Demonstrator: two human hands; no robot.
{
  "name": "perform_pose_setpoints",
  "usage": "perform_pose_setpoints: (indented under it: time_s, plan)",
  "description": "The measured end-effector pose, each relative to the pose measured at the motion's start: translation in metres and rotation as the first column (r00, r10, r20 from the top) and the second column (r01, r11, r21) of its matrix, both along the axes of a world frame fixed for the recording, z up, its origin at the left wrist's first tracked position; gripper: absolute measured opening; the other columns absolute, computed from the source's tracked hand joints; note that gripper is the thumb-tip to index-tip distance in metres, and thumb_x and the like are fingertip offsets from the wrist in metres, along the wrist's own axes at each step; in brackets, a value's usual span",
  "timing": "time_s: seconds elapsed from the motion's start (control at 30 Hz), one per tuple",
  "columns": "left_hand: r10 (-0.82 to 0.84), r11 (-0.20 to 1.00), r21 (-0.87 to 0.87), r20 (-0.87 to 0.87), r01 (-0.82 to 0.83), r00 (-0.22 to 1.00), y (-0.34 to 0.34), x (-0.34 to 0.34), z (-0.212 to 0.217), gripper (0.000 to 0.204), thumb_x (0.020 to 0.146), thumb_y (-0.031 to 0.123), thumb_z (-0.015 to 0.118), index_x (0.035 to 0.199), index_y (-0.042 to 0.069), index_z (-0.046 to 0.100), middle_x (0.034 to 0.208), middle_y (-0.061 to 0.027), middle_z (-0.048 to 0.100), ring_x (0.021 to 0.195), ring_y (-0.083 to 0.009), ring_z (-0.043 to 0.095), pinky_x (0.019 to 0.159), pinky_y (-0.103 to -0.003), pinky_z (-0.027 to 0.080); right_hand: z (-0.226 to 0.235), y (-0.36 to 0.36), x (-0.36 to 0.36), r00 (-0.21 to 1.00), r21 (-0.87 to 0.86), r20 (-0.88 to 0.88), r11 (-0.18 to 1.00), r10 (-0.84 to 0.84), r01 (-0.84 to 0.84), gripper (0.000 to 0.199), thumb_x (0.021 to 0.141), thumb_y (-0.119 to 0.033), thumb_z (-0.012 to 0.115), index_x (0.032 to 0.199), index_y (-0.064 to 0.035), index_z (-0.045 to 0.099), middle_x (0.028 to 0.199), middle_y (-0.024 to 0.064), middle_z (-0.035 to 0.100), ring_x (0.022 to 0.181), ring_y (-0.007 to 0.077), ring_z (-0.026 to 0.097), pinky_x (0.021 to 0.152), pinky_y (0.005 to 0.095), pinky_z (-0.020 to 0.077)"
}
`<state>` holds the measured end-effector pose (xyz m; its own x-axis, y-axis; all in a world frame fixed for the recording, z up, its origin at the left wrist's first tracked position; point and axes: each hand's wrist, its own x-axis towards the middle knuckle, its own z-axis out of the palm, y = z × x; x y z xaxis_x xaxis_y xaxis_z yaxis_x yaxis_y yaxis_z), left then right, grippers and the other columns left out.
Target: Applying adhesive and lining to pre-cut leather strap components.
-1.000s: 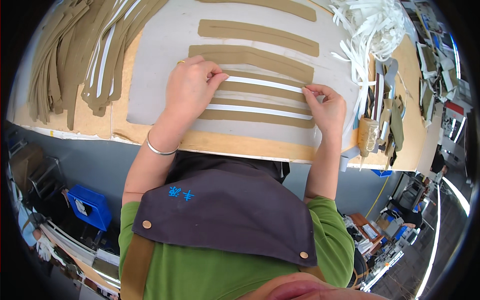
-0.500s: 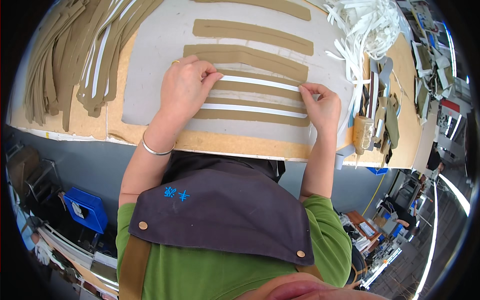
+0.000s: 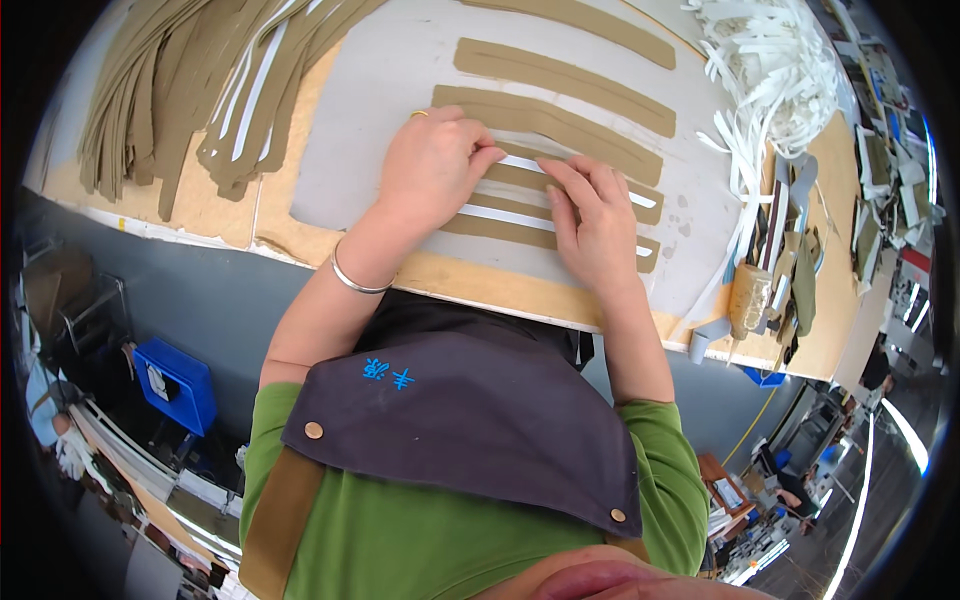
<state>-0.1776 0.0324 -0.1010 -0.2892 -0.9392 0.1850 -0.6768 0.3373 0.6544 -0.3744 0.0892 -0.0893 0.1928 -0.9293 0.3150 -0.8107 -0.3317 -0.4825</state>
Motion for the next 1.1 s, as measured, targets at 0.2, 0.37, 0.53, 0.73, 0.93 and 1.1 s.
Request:
perform_pose_setpoints:
  time_s: [0.2,0.37,0.53,0.73,0.93,1.1]
  plan:
    - [0.003,0.997,0.076,0.018,-0.004,1.000,0.001,0.005,0.000,0.013,0.076,0.018,0.078,0.082,0.008,0.073,0.075,-0.0058,0.063,0.075,-0.0249,0.060,0.065,-0.037,0.048,-0.003,0.001,0.002,1.000,0.038,-0.027,0.999,-0.012,0.013,0.025,0.079,-0.003,0.069,0.102,-0.0115,0.071,0.101,0.0054,0.060,0.084,0.0236,0.057,0.076,0.0360,0.0479]
    - [0.113,0.982,-0.159,0.072,-0.100,0.991,0.022,0.025,0.014,0.022,0.074,0.018,0.079,0.092,0.011,0.069,0.097,-0.0028,0.062,0.089,-0.0266,0.055,0.074,-0.037,0.047,0.000,0.004,0.007,0.998,0.020,-0.061,0.999,-0.031,0.032,0.031,0.077,-0.005,0.071,0.107,-0.0129,0.070,0.108,0.0051,0.059,0.086,0.0235,0.057,0.078,0.0363,0.0477]
    - [0.057,0.981,-0.187,0.068,-0.043,0.996,0.053,0.037,0.005,0.026,0.073,0.018,0.078,0.097,0.013,0.068,0.103,0.0001,0.062,0.092,-0.0244,0.055,0.077,-0.037,0.044,0.000,0.000,0.027,0.998,0.035,-0.032,0.998,0.053,-0.052,0.036,0.078,-0.007,0.071,0.113,-0.0125,0.067,0.112,0.0040,0.058,0.092,0.0243,0.056,0.081,0.0371,0.0467]
    - [0.089,0.986,-0.153,0.128,-0.069,0.988,0.063,0.030,0.002,0.039,0.078,0.022,0.075,0.115,0.017,0.067,0.106,0.0011,0.061,0.097,-0.0226,0.054,0.082,-0.037,0.043,-0.010,0.003,0.033,0.991,0.026,-0.101,0.996,0.083,-0.080,0.036,0.079,-0.013,0.071,0.115,-0.0132,0.067,0.113,0.0028,0.058,0.100,0.0247,0.055,0.085,0.0380,0.0449]
    - [0.075,0.989,-0.136,0.202,-0.048,0.976,0.063,0.030,0.001,0.044,0.079,0.026,0.074,0.122,0.022,0.066,0.107,0.0016,0.059,0.099,-0.0215,0.054,0.083,-0.037,0.042,-0.010,0.005,0.032,0.990,0.034,-0.116,0.996,0.084,-0.080,0.038,0.079,-0.014,0.071,0.117,-0.0134,0.066,0.114,0.0028,0.059,0.102,0.0247,0.054,0.085,0.0380,0.0440]
    - [0.084,0.989,-0.142,0.226,-0.053,0.971,0.061,0.028,0.001,0.044,0.078,0.025,0.075,0.121,0.022,0.066,0.108,0.0011,0.059,0.099,-0.0223,0.053,0.085,-0.039,0.042,-0.009,0.013,0.018,0.987,-0.003,-0.151,0.998,0.056,-0.057,0.043,0.079,-0.017,0.073,0.120,-0.0129,0.064,0.119,0.0027,0.058,0.105,0.0243,0.054,0.087,0.0384,0.0434]
